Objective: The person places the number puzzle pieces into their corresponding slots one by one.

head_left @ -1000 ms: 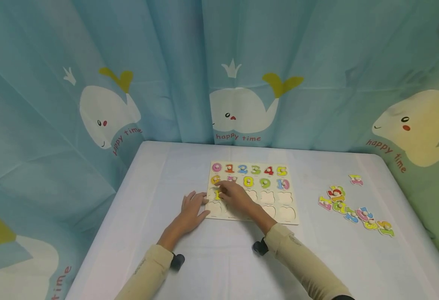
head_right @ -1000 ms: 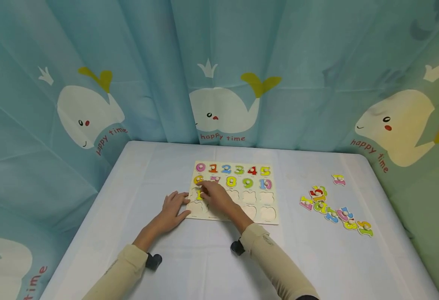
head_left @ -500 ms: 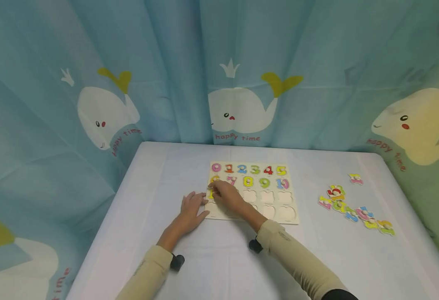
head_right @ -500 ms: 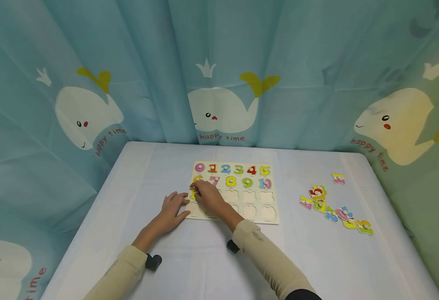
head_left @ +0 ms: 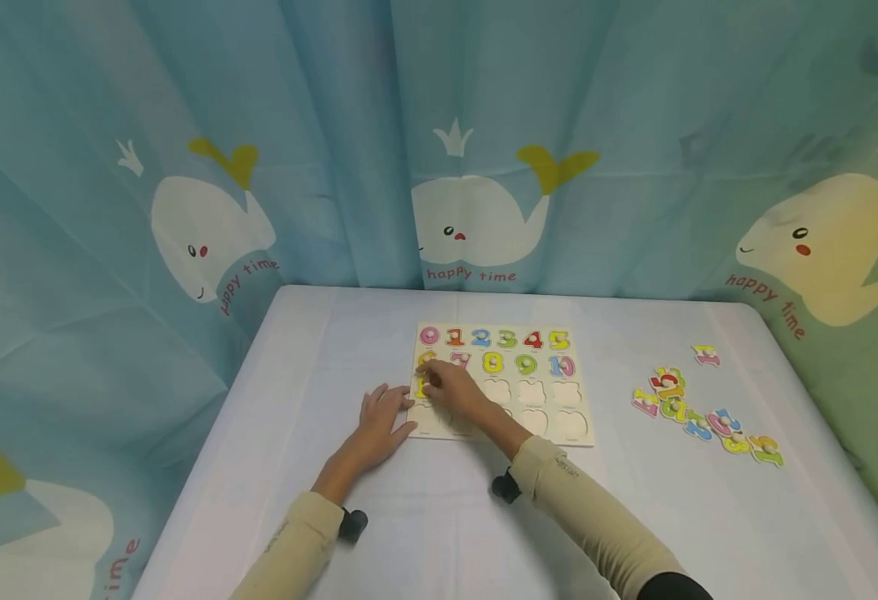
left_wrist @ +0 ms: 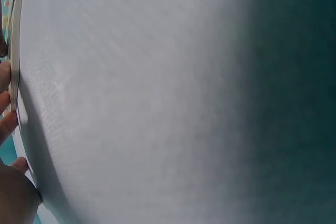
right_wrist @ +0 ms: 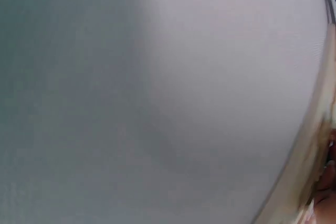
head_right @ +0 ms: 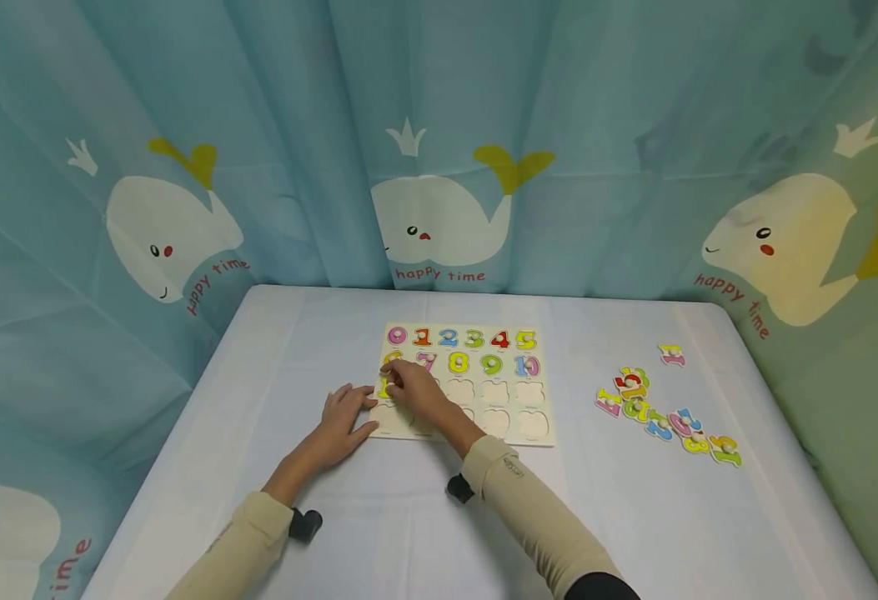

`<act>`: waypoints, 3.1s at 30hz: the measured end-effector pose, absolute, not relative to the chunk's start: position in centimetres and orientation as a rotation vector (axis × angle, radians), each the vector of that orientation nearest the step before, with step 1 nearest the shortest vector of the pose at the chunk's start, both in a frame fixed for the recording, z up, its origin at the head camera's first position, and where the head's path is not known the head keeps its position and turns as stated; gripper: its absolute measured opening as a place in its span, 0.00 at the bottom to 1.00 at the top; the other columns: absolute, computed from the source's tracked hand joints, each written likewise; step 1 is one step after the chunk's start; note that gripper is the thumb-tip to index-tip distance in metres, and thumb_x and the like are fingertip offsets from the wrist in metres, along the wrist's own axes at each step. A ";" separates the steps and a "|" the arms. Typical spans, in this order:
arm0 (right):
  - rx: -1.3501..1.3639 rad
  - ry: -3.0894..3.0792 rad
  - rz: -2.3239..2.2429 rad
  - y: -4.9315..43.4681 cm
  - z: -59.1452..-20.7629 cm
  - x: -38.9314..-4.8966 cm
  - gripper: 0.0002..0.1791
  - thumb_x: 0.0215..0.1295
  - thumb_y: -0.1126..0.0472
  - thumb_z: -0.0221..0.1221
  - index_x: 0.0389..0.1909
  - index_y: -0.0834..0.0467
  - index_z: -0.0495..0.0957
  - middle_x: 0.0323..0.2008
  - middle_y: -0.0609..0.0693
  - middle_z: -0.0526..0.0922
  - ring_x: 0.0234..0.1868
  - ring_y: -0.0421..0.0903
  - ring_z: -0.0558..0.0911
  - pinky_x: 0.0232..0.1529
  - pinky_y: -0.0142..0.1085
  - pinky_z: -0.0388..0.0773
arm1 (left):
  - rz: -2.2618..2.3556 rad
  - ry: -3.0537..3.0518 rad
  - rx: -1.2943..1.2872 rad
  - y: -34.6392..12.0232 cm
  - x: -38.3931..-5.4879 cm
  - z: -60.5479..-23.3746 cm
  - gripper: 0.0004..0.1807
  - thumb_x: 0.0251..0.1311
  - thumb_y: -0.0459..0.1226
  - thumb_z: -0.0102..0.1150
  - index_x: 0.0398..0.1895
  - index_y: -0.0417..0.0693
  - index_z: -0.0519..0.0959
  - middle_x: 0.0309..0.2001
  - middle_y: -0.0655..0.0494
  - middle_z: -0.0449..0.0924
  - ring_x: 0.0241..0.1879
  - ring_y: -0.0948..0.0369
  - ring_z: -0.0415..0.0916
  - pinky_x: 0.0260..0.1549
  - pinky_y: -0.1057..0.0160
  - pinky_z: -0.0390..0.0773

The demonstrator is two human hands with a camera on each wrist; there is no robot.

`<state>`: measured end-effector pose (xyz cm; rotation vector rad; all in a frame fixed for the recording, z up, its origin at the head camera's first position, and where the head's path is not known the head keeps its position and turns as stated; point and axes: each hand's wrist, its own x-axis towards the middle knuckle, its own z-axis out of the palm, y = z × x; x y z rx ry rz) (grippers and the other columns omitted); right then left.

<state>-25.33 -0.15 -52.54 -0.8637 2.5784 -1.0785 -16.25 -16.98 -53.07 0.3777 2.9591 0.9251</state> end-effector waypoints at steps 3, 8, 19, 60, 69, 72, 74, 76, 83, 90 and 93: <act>-0.876 2.557 -1.073 0.0 -52.2 -25.2 0.18 0.64 0.66 0.58 0.55 0.59 0.74 0.36 0.45 0.76 0.37 0.40 0.73 0.40 0.32 0.73 | 0.929 2.963 0.389 -17.0 -16.3 -53.1 0.19 0.61 0.38 0.59 0.51 0.37 0.72 0.62 0.42 0.65 0.66 0.38 0.49 0.60 0.32 0.41; -0.885 2.533 -1.098 0.4 -51.9 -25.1 0.19 0.65 0.68 0.55 0.57 0.60 0.73 0.42 0.48 0.78 0.40 0.42 0.74 0.45 0.35 0.73 | 0.958 2.956 0.403 -17.0 -16.3 -53.1 0.18 0.61 0.37 0.59 0.51 0.37 0.72 0.62 0.41 0.65 0.65 0.37 0.49 0.59 0.31 0.40; -0.845 2.611 -1.173 2.9 -51.5 -26.2 0.19 0.65 0.76 0.48 0.54 0.60 0.75 0.40 0.50 0.81 0.41 0.44 0.78 0.47 0.38 0.74 | 0.941 2.959 0.361 -16.8 -16.0 -53.1 0.18 0.61 0.38 0.59 0.52 0.39 0.72 0.62 0.43 0.65 0.66 0.39 0.49 0.61 0.34 0.40; -0.027 3.163 -1.141 28.1 -49.8 -23.5 0.16 0.68 0.64 0.49 0.52 0.66 0.75 0.38 0.62 0.78 0.36 0.53 0.76 0.27 0.31 0.71 | 0.898 2.983 0.411 -17.0 -16.2 -53.3 0.24 0.62 0.39 0.57 0.60 0.43 0.70 0.63 0.43 0.64 0.66 0.38 0.49 0.59 0.31 0.41; 0.615 3.113 -1.048 31.7 -50.8 -19.9 0.22 0.67 0.61 0.49 0.57 0.71 0.68 0.43 0.67 0.72 0.44 0.60 0.70 0.33 0.44 0.66 | 0.871 2.991 0.408 -17.1 -16.3 -53.3 0.24 0.61 0.39 0.57 0.60 0.43 0.71 0.62 0.43 0.65 0.66 0.39 0.49 0.59 0.31 0.42; 0.648 3.075 -1.004 32.3 -51.5 -19.2 0.22 0.66 0.62 0.51 0.56 0.74 0.68 0.43 0.69 0.73 0.44 0.62 0.71 0.36 0.49 0.68 | 0.880 2.984 0.406 -17.1 -16.3 -53.3 0.24 0.61 0.39 0.58 0.60 0.43 0.71 0.62 0.42 0.65 0.66 0.38 0.49 0.59 0.31 0.42; 0.628 3.065 -0.980 32.7 -52.0 -19.0 0.22 0.66 0.63 0.52 0.54 0.74 0.69 0.43 0.69 0.74 0.43 0.61 0.71 0.38 0.50 0.68 | 0.881 2.981 0.407 -17.2 -16.2 -53.2 0.24 0.61 0.39 0.57 0.60 0.42 0.71 0.62 0.42 0.65 0.66 0.38 0.49 0.59 0.31 0.42; 0.602 3.064 -0.980 32.8 -52.4 -18.9 0.21 0.65 0.64 0.53 0.53 0.75 0.70 0.42 0.68 0.74 0.43 0.61 0.71 0.40 0.50 0.69 | 0.880 2.984 0.407 -17.2 -16.1 -53.2 0.24 0.61 0.39 0.58 0.60 0.42 0.71 0.62 0.42 0.65 0.66 0.38 0.49 0.59 0.30 0.42; 0.642 3.077 -0.986 33.0 -52.9 -19.4 0.21 0.67 0.63 0.53 0.55 0.74 0.68 0.43 0.69 0.74 0.44 0.62 0.70 0.45 0.54 0.67 | 0.888 2.984 0.409 -17.2 -16.1 -53.2 0.24 0.61 0.40 0.58 0.60 0.42 0.71 0.62 0.42 0.65 0.66 0.38 0.49 0.59 0.30 0.42; 0.719 3.084 -0.925 33.0 -52.8 -19.4 0.21 0.66 0.64 0.53 0.55 0.73 0.68 0.42 0.68 0.74 0.41 0.61 0.71 0.40 0.52 0.67 | 0.902 2.982 0.425 -17.1 -16.1 -53.3 0.24 0.61 0.39 0.57 0.61 0.42 0.71 0.62 0.42 0.65 0.66 0.38 0.49 0.59 0.31 0.42; 0.724 3.073 -0.934 33.1 -52.7 -19.4 0.22 0.66 0.64 0.53 0.56 0.72 0.67 0.43 0.68 0.74 0.40 0.61 0.71 0.40 0.51 0.68 | 0.905 2.982 0.423 -17.0 -16.1 -53.3 0.24 0.62 0.40 0.57 0.61 0.43 0.70 0.63 0.43 0.65 0.66 0.39 0.49 0.59 0.31 0.41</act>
